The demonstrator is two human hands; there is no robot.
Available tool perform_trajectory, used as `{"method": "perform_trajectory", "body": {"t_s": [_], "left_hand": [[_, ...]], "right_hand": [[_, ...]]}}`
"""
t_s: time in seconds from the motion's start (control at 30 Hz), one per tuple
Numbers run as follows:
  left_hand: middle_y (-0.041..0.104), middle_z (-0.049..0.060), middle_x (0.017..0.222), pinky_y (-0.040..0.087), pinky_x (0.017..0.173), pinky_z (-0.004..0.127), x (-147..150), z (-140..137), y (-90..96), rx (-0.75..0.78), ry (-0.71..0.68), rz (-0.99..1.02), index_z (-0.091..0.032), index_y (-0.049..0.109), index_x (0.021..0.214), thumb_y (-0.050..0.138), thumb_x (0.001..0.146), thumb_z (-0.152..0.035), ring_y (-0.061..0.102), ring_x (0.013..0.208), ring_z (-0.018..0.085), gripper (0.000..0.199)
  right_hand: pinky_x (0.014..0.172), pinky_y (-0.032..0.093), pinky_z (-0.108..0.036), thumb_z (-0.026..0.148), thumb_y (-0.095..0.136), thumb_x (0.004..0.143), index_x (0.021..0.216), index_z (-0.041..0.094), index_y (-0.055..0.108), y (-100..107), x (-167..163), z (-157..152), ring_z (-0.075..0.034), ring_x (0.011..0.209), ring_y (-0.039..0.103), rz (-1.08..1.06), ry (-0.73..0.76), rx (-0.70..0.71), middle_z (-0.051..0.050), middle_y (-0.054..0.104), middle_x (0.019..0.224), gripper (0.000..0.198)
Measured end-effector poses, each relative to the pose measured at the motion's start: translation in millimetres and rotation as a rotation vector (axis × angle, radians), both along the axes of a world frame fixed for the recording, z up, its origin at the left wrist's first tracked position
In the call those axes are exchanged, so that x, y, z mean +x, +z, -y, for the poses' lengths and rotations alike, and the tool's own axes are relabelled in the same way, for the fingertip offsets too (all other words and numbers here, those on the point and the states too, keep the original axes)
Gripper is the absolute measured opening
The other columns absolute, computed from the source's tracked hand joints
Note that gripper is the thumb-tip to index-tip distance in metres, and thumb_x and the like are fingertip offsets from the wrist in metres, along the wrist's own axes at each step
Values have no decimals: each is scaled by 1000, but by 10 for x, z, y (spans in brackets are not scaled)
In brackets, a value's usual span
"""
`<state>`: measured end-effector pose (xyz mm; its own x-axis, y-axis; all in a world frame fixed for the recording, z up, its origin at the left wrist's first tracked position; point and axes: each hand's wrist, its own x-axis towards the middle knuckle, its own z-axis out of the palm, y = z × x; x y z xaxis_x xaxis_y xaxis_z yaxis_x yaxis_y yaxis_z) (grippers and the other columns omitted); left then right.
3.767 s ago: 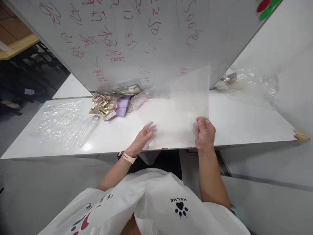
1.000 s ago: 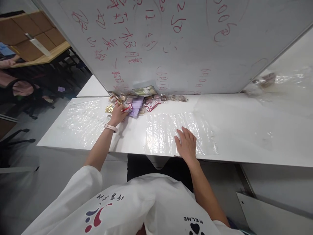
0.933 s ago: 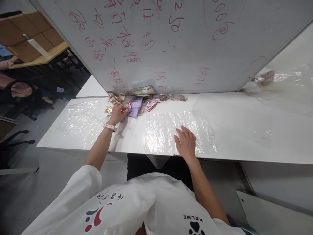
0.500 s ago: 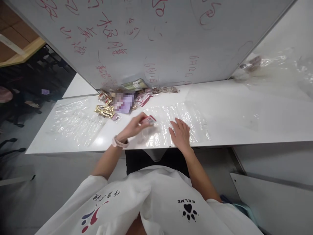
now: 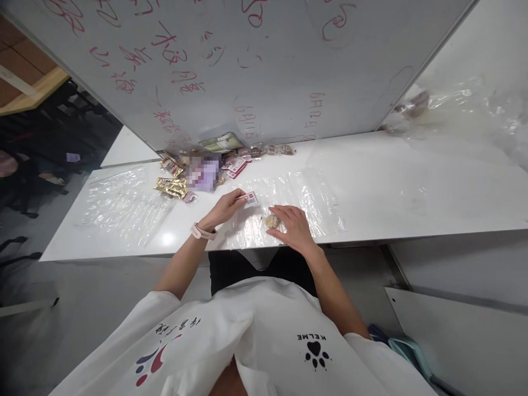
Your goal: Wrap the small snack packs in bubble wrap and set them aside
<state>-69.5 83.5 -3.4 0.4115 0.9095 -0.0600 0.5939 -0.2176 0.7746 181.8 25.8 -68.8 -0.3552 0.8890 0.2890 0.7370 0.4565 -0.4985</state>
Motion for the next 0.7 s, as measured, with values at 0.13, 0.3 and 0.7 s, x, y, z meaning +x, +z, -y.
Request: {"method": "perform_trajectory", "body": {"t_s": [0.13, 0.3, 0.7], "left_hand": [[63, 5, 85, 42, 71, 35, -92, 48, -131, 93, -42, -281, -21, 57, 88, 44, 98, -33, 57, 78, 21, 21], [62, 11, 118, 44, 95, 46, -252, -89, -159, 423, 258, -380, -21, 59, 106, 49, 96, -27, 53, 114, 29, 16], [60, 18, 134, 32, 110, 53, -1573, -920, -190, 315, 382, -752, -16, 52, 135, 54, 80, -13, 50, 128, 37, 55]], "right_hand": [[96, 45, -45, 45, 50, 98, 135, 26, 60, 1, -94, 22, -28, 110, 56, 41, 24, 32, -7, 66, 125, 43], [82, 50, -41, 49, 50, 97, 127, 22, 65, 138, -84, -150, -27, 99, 57, -17, -25, 47, -9, 70, 108, 43], [99, 43, -50, 61, 37, 98, 130, 8, 60, 101, 53, -2179, -31, 118, 52, 98, -309, 32, -16, 64, 116, 66]]}}
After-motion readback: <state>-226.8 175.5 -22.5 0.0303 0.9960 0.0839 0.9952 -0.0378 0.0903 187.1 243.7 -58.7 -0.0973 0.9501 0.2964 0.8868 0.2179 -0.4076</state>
